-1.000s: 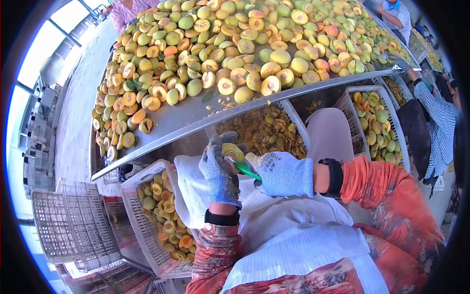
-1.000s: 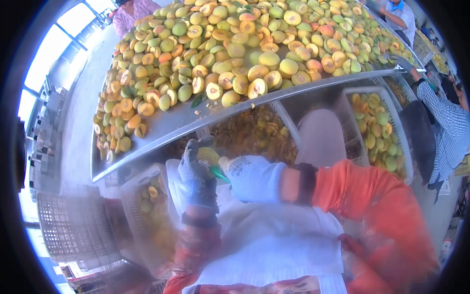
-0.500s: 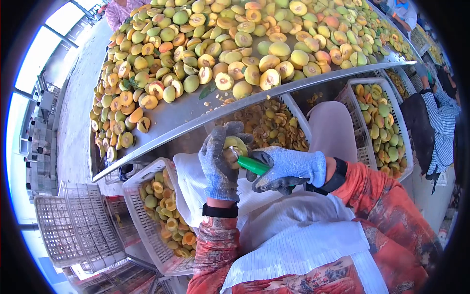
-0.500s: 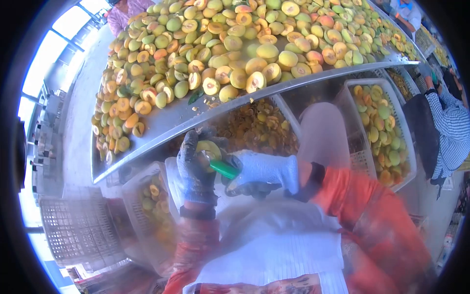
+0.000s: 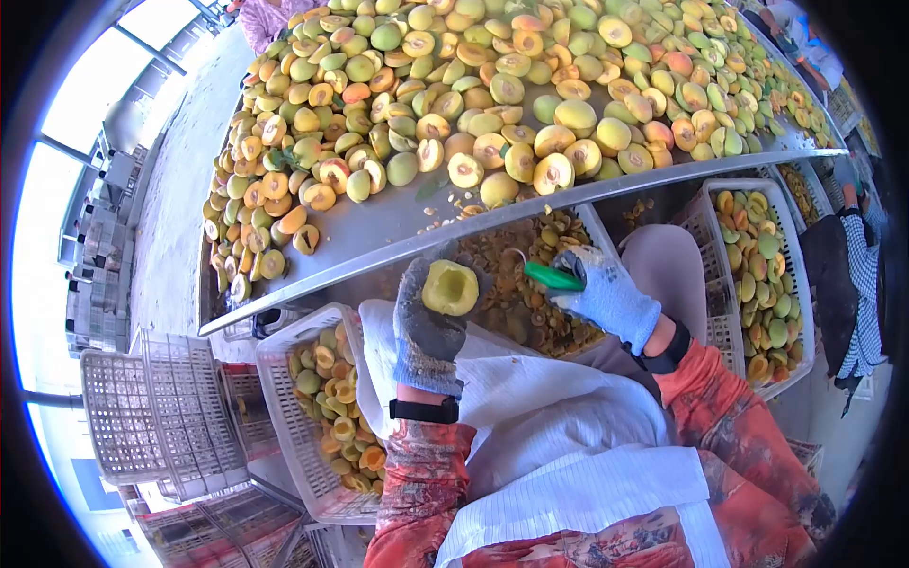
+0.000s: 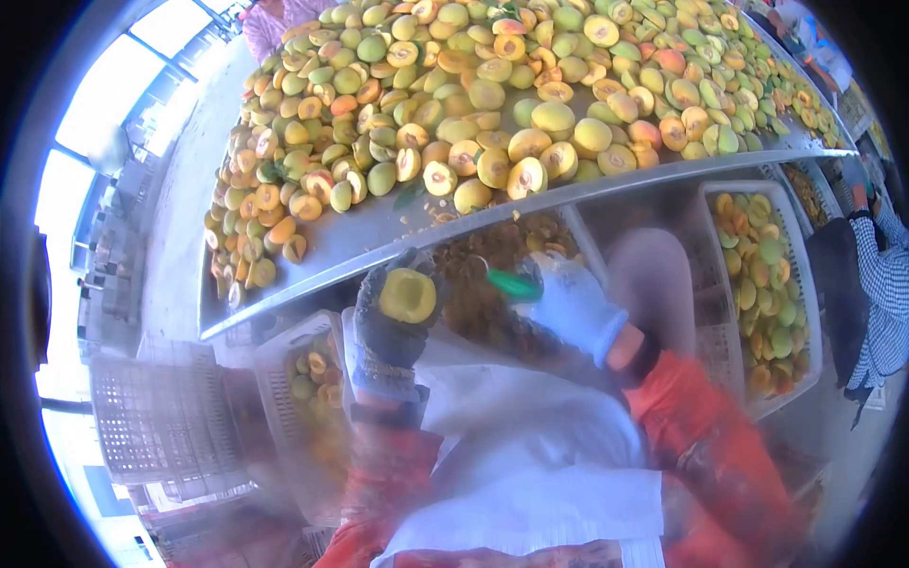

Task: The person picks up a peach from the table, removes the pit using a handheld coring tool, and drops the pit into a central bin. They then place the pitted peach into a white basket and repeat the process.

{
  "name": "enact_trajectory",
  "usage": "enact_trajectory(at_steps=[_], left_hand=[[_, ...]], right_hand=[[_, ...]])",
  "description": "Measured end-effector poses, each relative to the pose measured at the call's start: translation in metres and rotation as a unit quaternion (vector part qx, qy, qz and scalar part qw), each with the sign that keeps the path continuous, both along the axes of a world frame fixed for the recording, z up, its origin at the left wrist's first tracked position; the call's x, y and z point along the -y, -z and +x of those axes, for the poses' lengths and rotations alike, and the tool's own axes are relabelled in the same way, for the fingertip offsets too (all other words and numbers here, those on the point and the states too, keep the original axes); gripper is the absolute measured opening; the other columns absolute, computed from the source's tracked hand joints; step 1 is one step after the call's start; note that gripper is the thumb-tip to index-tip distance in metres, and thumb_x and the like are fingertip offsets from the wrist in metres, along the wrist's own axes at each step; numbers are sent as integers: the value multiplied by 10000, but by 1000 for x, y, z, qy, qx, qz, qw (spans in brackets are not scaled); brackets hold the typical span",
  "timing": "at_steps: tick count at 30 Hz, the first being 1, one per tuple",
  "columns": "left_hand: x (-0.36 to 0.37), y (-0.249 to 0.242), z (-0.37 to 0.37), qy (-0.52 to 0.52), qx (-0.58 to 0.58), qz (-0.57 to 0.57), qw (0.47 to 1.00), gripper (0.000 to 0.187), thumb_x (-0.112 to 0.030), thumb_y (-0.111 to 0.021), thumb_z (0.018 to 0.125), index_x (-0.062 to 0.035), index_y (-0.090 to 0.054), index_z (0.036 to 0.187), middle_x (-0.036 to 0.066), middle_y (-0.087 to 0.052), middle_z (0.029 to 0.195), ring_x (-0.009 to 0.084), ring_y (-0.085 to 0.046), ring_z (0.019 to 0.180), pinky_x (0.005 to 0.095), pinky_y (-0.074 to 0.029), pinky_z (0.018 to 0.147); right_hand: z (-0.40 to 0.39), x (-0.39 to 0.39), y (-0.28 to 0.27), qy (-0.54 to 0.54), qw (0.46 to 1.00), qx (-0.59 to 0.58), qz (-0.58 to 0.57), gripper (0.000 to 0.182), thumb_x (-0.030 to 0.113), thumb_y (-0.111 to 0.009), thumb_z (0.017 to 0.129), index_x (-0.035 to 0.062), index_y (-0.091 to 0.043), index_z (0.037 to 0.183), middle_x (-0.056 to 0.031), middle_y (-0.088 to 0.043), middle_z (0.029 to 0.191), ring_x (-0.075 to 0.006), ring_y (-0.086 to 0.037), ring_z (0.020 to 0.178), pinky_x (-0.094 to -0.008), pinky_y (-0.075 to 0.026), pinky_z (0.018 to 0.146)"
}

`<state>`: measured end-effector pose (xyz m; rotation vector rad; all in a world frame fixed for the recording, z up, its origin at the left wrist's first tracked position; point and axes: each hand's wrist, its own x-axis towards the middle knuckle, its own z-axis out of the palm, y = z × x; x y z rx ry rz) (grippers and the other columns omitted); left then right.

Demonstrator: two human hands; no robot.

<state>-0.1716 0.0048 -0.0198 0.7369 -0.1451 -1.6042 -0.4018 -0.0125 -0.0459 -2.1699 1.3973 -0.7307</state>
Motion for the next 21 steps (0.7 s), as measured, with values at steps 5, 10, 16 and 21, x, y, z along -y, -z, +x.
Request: enact_trajectory(at_steps=[5, 10, 16, 21], left_hand=[[-1, 13, -9, 66, 47, -39, 996, 402, -278, -432, 893, 55, -535, 1093, 204, -579, 1057, 310, -586, 954, 415, -503, 838], [-6, 10, -24, 1, 382, -203, 901, 358, -235, -404, 920, 2, -442, 1186, 160, -517, 1175, 305, -544, 1045, 437, -491, 863], [-9, -12, -36, -21, 9, -67, 997, 324, -259, -438, 900, 0, -505, 1084, 158, -562, 1040, 330, -547, 1008, 503, -485, 807], [-16, -12, -32, 15, -31, 5, 999, 361, -284, -470, 870, 19, -533, 1055, 172, -569, 1015, 307, -577, 903, 463, -502, 748]], right_hand=[[13, -12, -25, 7, 983, 137, 123, 321, 121, -670, 694, 18, -543, 970, -171, -608, 807, -328, -598, 790, -357, -471, 693], [30, -40, -30, -47, 987, 149, 30, 456, 132, -675, 707, 31, -483, 1108, -169, -610, 869, -337, -609, 773, -377, -488, 676], [44, -58, -27, -50, 997, 32, -42, 479, 162, -670, 709, 22, -485, 1128, -172, -605, 844, -333, -610, 695, -398, -483, 592], [42, -71, -30, -121, 974, -150, -123, 444, 172, -639, 715, 15, -494, 1104, -160, -583, 846, -309, -602, 681, -384, -470, 565]])
